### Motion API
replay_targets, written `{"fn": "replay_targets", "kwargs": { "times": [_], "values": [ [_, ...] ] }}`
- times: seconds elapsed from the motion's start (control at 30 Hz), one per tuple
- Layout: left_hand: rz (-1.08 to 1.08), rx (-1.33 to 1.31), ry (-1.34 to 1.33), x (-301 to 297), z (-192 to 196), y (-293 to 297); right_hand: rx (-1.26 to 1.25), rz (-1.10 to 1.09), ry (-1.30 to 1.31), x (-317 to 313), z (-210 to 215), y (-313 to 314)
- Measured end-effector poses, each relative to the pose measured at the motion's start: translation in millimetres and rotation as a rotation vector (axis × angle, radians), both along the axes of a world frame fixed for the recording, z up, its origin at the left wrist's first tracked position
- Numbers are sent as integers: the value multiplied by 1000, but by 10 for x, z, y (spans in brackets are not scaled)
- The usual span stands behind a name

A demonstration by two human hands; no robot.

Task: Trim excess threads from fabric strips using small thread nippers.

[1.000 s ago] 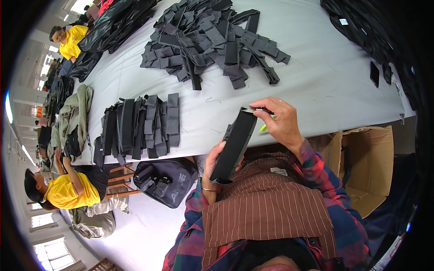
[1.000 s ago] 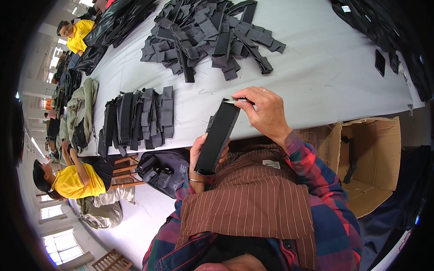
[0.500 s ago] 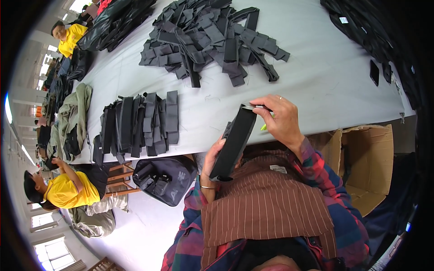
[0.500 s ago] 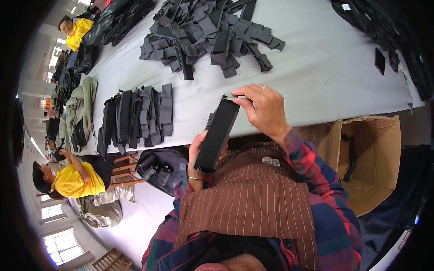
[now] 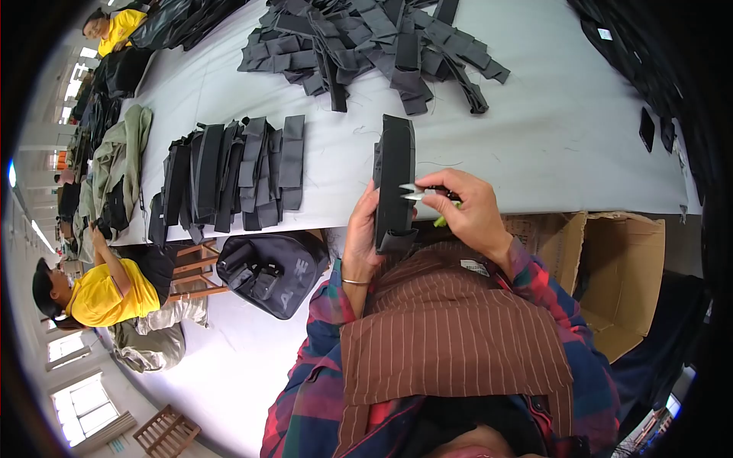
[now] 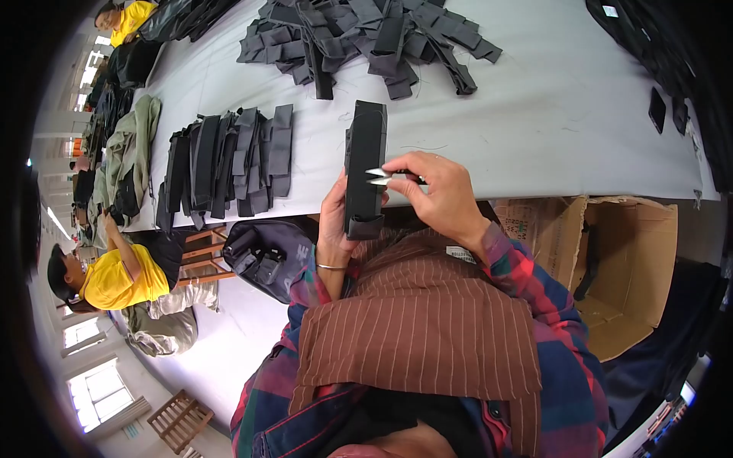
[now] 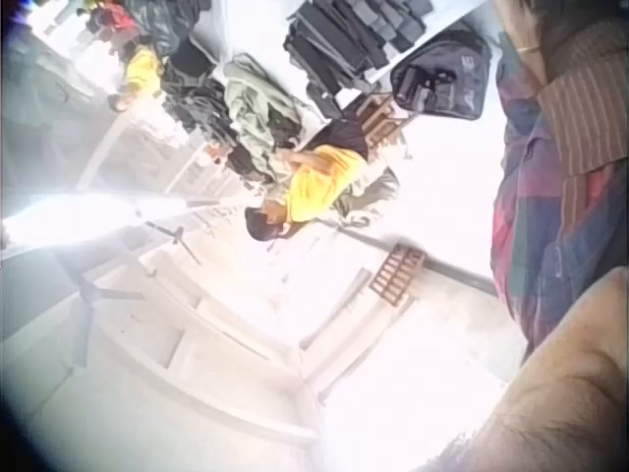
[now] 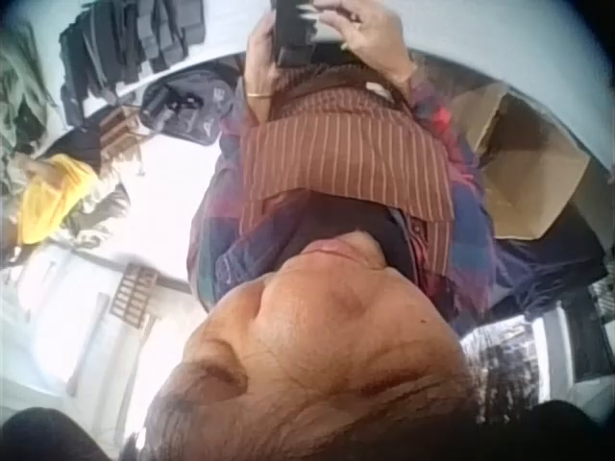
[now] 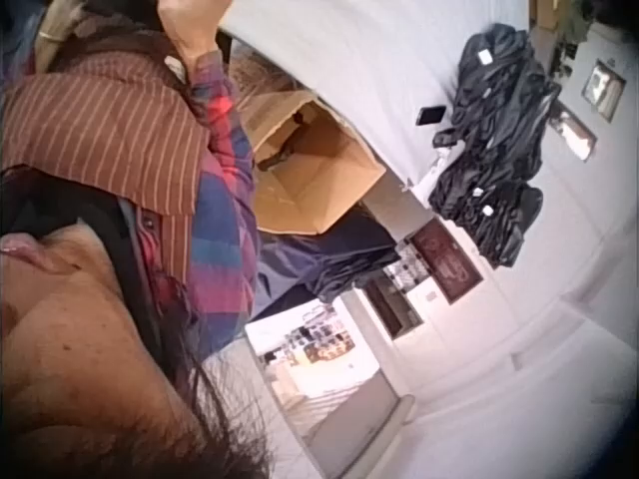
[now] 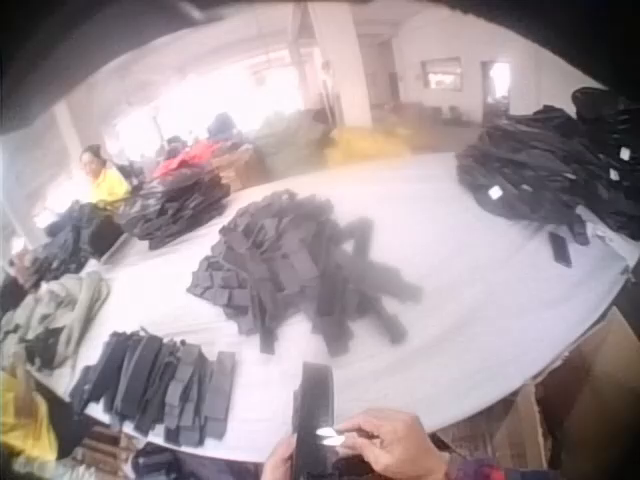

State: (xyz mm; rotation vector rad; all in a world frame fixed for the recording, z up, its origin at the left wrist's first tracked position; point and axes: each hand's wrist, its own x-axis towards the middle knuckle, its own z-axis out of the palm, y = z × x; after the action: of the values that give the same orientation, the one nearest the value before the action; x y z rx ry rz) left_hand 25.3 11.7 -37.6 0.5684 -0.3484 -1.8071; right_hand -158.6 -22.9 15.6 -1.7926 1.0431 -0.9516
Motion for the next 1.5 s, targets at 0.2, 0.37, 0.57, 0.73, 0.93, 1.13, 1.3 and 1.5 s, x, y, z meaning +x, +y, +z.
{"fn": "replay_targets", "kwargs": {
  "times": [0.2,0.37,0.57,0.73,0.93,1.13,1.3,1.5],
  "values": [
    [96,36,31,-135,124,-22,-210,51,22,122,-48,60],
    [54,43,122,-156,103,0,-287,0,1,178,-91,69],
    [-37,-52,116,-28,-84,56,151,-135,-208,171,-179,27],
    [239,54,-145,-131,153,-8,233,202,-248,98,-59,93],
    [124,108,159,-81,72,12,67,300,-16,143,-107,267],
    [64,186,59,-111,241,132,-39,75,-145,143,-132,174],
    [19,-18,220,3,332,199,-101,87,-179,165,-101,170],
    [-6,-48,-149,89,442,302,-65,101,-100,159,-88,194]
  ]
}}
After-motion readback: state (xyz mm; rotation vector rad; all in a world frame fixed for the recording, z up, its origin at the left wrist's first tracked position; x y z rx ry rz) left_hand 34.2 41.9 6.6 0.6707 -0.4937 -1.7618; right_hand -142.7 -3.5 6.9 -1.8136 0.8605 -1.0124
